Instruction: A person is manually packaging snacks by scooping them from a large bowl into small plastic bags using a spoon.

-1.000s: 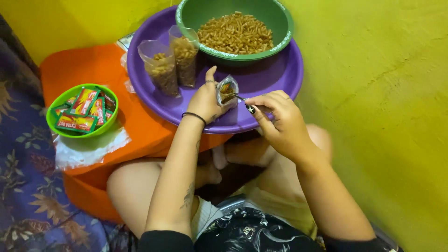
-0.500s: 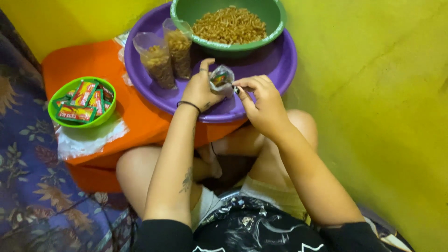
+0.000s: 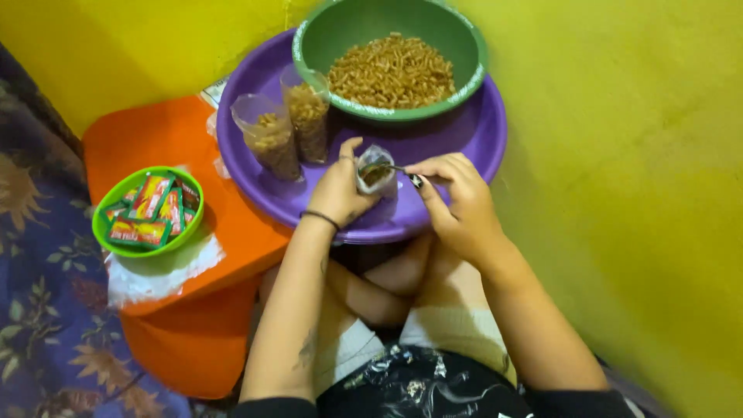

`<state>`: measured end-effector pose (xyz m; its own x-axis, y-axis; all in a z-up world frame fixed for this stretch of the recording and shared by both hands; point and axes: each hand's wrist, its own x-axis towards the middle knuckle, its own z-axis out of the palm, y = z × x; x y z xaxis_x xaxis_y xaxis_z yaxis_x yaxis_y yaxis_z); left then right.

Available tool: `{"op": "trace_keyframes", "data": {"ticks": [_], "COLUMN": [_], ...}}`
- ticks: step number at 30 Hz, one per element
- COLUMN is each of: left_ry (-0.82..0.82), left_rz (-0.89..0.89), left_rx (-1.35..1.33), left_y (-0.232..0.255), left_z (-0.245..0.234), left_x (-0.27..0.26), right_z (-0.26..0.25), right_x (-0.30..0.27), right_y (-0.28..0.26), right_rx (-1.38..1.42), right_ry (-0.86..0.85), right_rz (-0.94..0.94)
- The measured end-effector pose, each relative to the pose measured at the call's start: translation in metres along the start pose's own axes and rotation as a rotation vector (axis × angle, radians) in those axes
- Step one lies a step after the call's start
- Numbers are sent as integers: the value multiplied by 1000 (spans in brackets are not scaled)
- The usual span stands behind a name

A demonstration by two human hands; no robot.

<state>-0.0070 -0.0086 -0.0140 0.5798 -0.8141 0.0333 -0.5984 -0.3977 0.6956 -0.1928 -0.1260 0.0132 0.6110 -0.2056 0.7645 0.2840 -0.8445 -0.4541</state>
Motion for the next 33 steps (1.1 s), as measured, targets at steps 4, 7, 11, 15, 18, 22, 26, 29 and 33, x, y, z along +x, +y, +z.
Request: {"op": "trace_keyframes", "data": {"ticks": [4, 7, 11, 15, 18, 22, 26, 29, 33], "left_ry": [-29, -74, -37, -61, -107, -67, -80, -81, -56], "left_rz": [-48, -47, -11, 12, -36, -8, -15, -9, -21], "left_rx": [6, -18, 28, -108, 9, -24, -86, -94, -142], "left_y": [5, 11, 8, 23, 16, 12, 10, 5, 13], "left_z": [-8, -9, -12, -28, -18, -20, -19, -16, -22], "left_x": [-4, -3, -2, -13, -4, -8, -7, -6, -10], "right_z": [1, 9, 2, -4, 10, 3, 3, 5, 0], "right_x": [9, 12, 21, 18, 12, 14, 11, 11, 11], "right_y": [11, 21, 19, 11, 21, 23, 27, 26, 21], "right_rx": [-37, -10, 44, 47, 88, 108, 79, 96, 64], "right_ry": [-14, -101, -72, -59, -94, -42, -39, -75, -23], "right_rz": [12, 16, -15, -7, 14, -38, -49, -61, -80]}}
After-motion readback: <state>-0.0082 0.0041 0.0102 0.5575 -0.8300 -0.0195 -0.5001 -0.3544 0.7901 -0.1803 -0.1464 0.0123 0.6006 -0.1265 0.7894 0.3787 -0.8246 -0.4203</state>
